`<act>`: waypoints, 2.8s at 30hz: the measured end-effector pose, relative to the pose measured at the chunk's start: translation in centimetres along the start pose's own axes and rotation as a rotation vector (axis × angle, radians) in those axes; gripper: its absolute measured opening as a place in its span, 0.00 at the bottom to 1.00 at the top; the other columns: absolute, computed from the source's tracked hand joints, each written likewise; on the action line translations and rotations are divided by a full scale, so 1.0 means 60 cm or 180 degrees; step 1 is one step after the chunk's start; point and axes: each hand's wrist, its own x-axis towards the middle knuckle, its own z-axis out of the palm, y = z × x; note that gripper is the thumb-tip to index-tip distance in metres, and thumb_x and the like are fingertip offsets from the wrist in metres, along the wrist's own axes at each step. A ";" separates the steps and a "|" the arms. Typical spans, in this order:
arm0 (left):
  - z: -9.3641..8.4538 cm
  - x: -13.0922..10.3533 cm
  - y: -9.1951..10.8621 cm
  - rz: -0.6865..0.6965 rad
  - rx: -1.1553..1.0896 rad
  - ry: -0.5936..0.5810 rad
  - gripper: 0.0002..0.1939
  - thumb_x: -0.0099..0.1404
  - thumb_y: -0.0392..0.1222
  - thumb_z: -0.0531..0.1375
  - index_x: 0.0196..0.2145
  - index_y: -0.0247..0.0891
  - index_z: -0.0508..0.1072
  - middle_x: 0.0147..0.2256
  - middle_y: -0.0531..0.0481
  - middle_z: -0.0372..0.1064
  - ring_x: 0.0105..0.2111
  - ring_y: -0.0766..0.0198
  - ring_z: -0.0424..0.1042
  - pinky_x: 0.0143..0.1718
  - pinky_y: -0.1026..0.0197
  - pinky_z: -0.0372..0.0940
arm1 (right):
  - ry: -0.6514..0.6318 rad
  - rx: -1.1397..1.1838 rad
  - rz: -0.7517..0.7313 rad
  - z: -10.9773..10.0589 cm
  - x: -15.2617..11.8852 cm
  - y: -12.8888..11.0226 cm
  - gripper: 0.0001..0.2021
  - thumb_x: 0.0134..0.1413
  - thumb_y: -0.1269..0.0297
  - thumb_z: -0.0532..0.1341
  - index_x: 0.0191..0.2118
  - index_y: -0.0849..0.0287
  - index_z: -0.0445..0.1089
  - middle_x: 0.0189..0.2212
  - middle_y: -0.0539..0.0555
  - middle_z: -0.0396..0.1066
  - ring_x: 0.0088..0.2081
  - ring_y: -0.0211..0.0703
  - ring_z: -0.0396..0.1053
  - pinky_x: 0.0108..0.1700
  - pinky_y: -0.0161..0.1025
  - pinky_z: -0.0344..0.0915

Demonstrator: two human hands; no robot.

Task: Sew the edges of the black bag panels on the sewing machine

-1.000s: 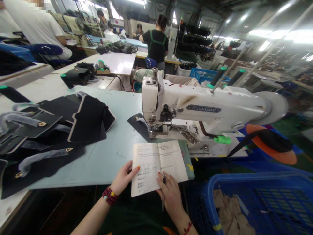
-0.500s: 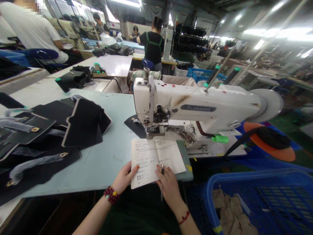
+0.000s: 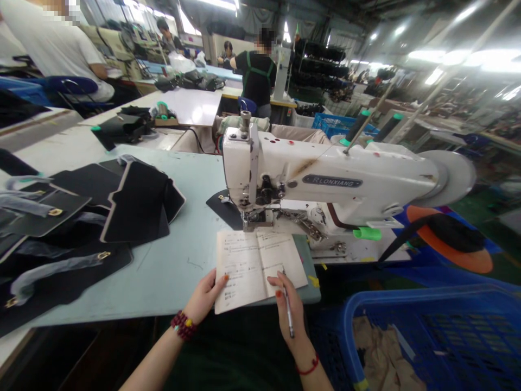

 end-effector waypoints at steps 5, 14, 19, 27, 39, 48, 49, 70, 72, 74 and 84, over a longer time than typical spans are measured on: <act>0.001 0.001 0.001 -0.0008 -0.0029 0.0007 0.25 0.65 0.56 0.52 0.51 0.34 0.64 0.49 0.41 0.70 0.44 0.54 0.72 0.44 0.53 0.69 | -0.0175 0.0680 0.0052 0.012 0.018 -0.024 0.14 0.65 0.62 0.49 0.49 0.58 0.68 0.36 0.54 0.71 0.39 0.39 0.69 0.43 0.38 0.68; -0.001 0.002 -0.003 -0.0048 -0.0027 -0.0059 0.25 0.65 0.57 0.52 0.50 0.34 0.64 0.49 0.41 0.70 0.43 0.54 0.71 0.44 0.53 0.69 | -0.0246 0.0518 0.0189 0.028 0.026 -0.019 0.09 0.62 0.66 0.54 0.40 0.58 0.71 0.29 0.50 0.70 0.35 0.37 0.69 0.43 0.36 0.66; -0.002 0.001 0.004 -0.0077 -0.0021 -0.0105 0.27 0.65 0.57 0.52 0.52 0.32 0.63 0.50 0.40 0.69 0.44 0.55 0.71 0.45 0.55 0.68 | -0.0225 0.0285 0.0054 0.010 0.027 -0.002 0.11 0.61 0.68 0.55 0.47 0.57 0.69 0.40 0.53 0.70 0.42 0.39 0.69 0.46 0.36 0.66; -0.007 -0.007 0.007 -0.0180 -0.0270 -0.0091 0.28 0.64 0.57 0.54 0.52 0.32 0.63 0.50 0.40 0.70 0.43 0.54 0.72 0.44 0.55 0.69 | -0.0265 0.0069 -0.0182 0.017 0.024 0.001 0.11 0.60 0.70 0.56 0.47 0.56 0.69 0.42 0.54 0.70 0.45 0.40 0.68 0.49 0.38 0.65; -0.098 -0.067 -0.018 -0.0619 0.0443 0.0171 0.32 0.63 0.61 0.51 0.56 0.35 0.59 0.50 0.40 0.67 0.47 0.52 0.70 0.48 0.52 0.68 | -0.0348 0.0106 -0.0098 0.023 0.028 0.011 0.12 0.61 0.69 0.54 0.49 0.57 0.67 0.43 0.54 0.69 0.46 0.39 0.67 0.50 0.37 0.65; -0.030 -0.048 0.032 0.1035 0.3379 0.0363 0.19 0.69 0.43 0.45 0.54 0.39 0.66 0.48 0.42 0.65 0.38 0.57 0.72 0.41 0.55 0.69 | -0.0340 0.0245 0.0157 0.039 0.018 0.010 0.12 0.61 0.66 0.54 0.49 0.58 0.68 0.44 0.56 0.69 0.47 0.42 0.67 0.51 0.39 0.65; -0.006 -0.037 0.044 0.1189 0.3334 0.0102 0.17 0.69 0.41 0.45 0.51 0.41 0.68 0.46 0.45 0.66 0.38 0.59 0.72 0.40 0.58 0.70 | -0.0300 0.0310 0.0242 0.039 0.018 0.011 0.12 0.61 0.65 0.55 0.49 0.58 0.68 0.45 0.56 0.69 0.48 0.42 0.67 0.52 0.39 0.65; 0.121 0.021 0.023 0.1525 0.4070 -0.0310 0.23 0.67 0.31 0.45 0.58 0.38 0.62 0.61 0.46 0.56 0.38 0.58 0.70 0.38 0.50 0.71 | 0.0550 0.0332 0.0654 0.071 0.144 0.039 0.11 0.58 0.59 0.58 0.29 0.60 0.61 0.24 0.49 0.62 0.27 0.35 0.62 0.32 0.32 0.60; 0.125 0.022 0.021 0.1516 0.4059 -0.0292 0.24 0.66 0.31 0.46 0.58 0.38 0.62 0.62 0.46 0.54 0.38 0.58 0.70 0.37 0.50 0.71 | 0.0501 0.0208 0.0591 0.075 0.146 0.045 0.13 0.58 0.60 0.58 0.26 0.60 0.59 0.22 0.48 0.61 0.26 0.35 0.60 0.31 0.31 0.59; 0.130 0.025 0.019 0.1551 0.4061 -0.0285 0.25 0.64 0.30 0.47 0.59 0.37 0.61 0.64 0.46 0.51 0.36 0.59 0.70 0.36 0.51 0.72 | 0.0474 0.0104 0.0547 0.076 0.146 0.049 0.13 0.58 0.61 0.57 0.25 0.60 0.58 0.21 0.48 0.60 0.25 0.34 0.59 0.30 0.31 0.57; 0.138 0.029 0.010 0.1563 0.4092 -0.0287 0.32 0.58 0.28 0.49 0.60 0.37 0.59 0.66 0.47 0.45 0.37 0.58 0.69 0.37 0.51 0.70 | 0.0487 -0.0283 0.0418 0.073 0.136 0.051 0.15 0.61 0.61 0.55 0.24 0.60 0.57 0.21 0.48 0.59 0.25 0.33 0.58 0.29 0.31 0.55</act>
